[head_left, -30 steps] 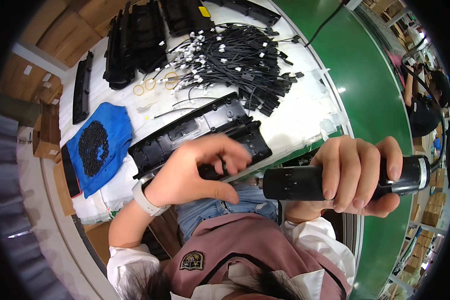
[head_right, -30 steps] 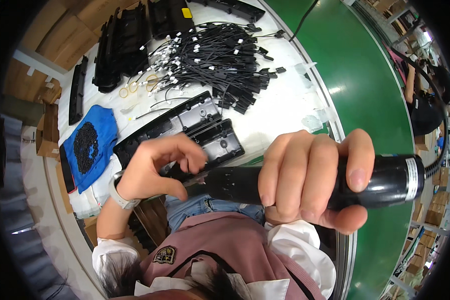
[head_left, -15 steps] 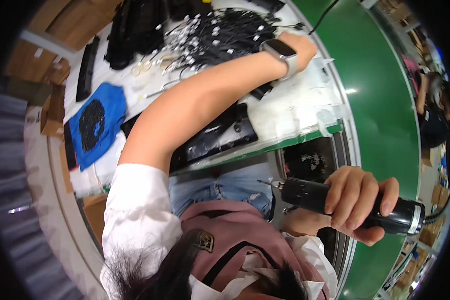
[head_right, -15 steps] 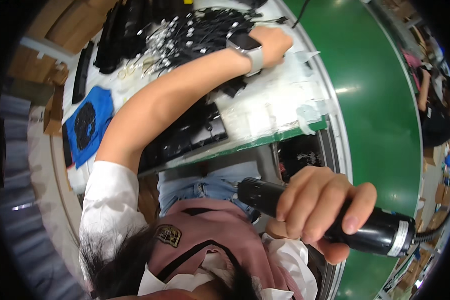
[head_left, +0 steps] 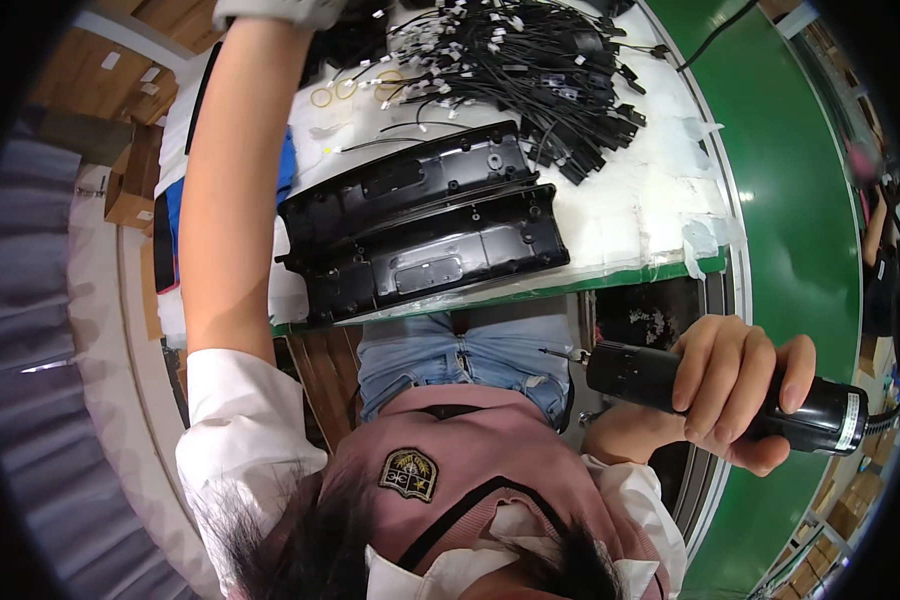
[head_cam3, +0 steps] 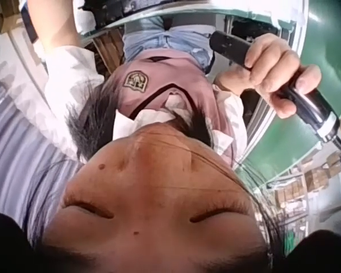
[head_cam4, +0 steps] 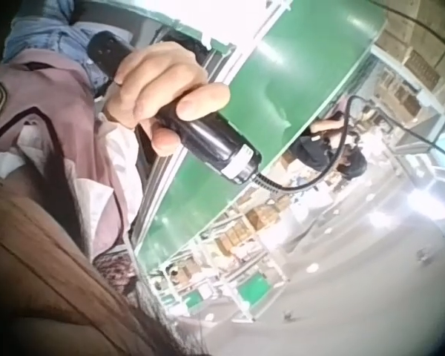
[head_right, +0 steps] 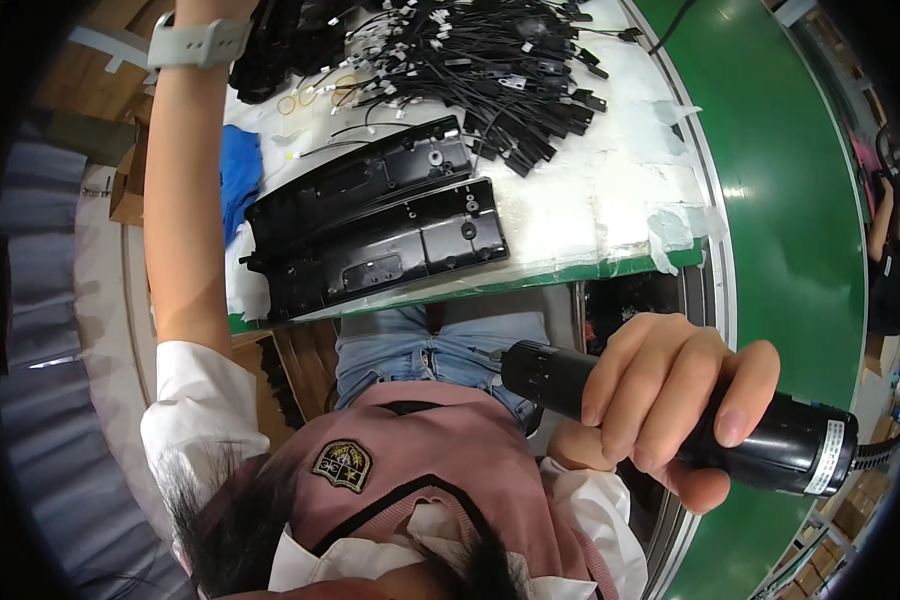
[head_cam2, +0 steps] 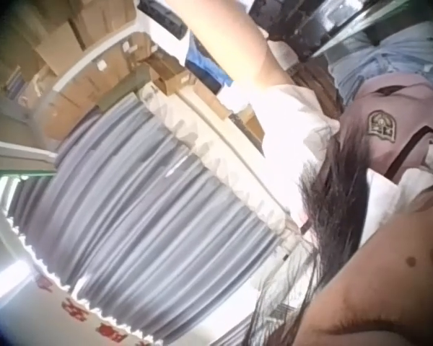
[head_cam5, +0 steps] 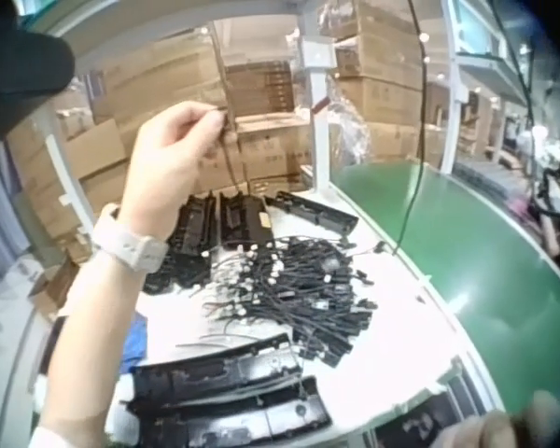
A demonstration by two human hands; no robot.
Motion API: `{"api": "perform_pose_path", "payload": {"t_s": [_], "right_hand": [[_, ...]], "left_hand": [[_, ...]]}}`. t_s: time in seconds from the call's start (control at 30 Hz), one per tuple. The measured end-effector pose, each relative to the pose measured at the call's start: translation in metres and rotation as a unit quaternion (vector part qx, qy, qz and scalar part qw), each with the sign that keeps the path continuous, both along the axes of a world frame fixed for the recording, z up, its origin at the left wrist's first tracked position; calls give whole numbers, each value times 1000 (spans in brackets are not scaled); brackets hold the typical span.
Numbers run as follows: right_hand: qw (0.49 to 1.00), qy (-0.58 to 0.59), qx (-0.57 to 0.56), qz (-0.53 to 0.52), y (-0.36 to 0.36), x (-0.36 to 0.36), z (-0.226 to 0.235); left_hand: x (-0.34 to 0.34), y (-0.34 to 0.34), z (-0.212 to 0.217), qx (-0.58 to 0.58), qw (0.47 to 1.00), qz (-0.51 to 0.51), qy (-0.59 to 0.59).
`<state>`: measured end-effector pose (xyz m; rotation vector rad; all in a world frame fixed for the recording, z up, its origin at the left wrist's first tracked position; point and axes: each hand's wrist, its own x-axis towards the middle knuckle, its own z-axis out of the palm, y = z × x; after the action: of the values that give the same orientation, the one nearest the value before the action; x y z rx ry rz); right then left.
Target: Assembling internal components and screws into black plastic housings using an electric screwdriver at a manufacturing workstation.
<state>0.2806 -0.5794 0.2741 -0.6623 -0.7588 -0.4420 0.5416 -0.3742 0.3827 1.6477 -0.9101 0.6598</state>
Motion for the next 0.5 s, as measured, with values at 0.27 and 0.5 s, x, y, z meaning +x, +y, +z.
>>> {"api": "perform_pose_path", "payload": {"t_s": [0.27, 0.5], "right_hand": [[997, 13, -64, 36, 15, 11, 3], [992, -4, -98, 81, 28, 21, 19]], "left_hand": [[-55, 74, -51, -107, 976, -8, 191], [-96, 121, -74, -32, 993, 101, 56]]}}
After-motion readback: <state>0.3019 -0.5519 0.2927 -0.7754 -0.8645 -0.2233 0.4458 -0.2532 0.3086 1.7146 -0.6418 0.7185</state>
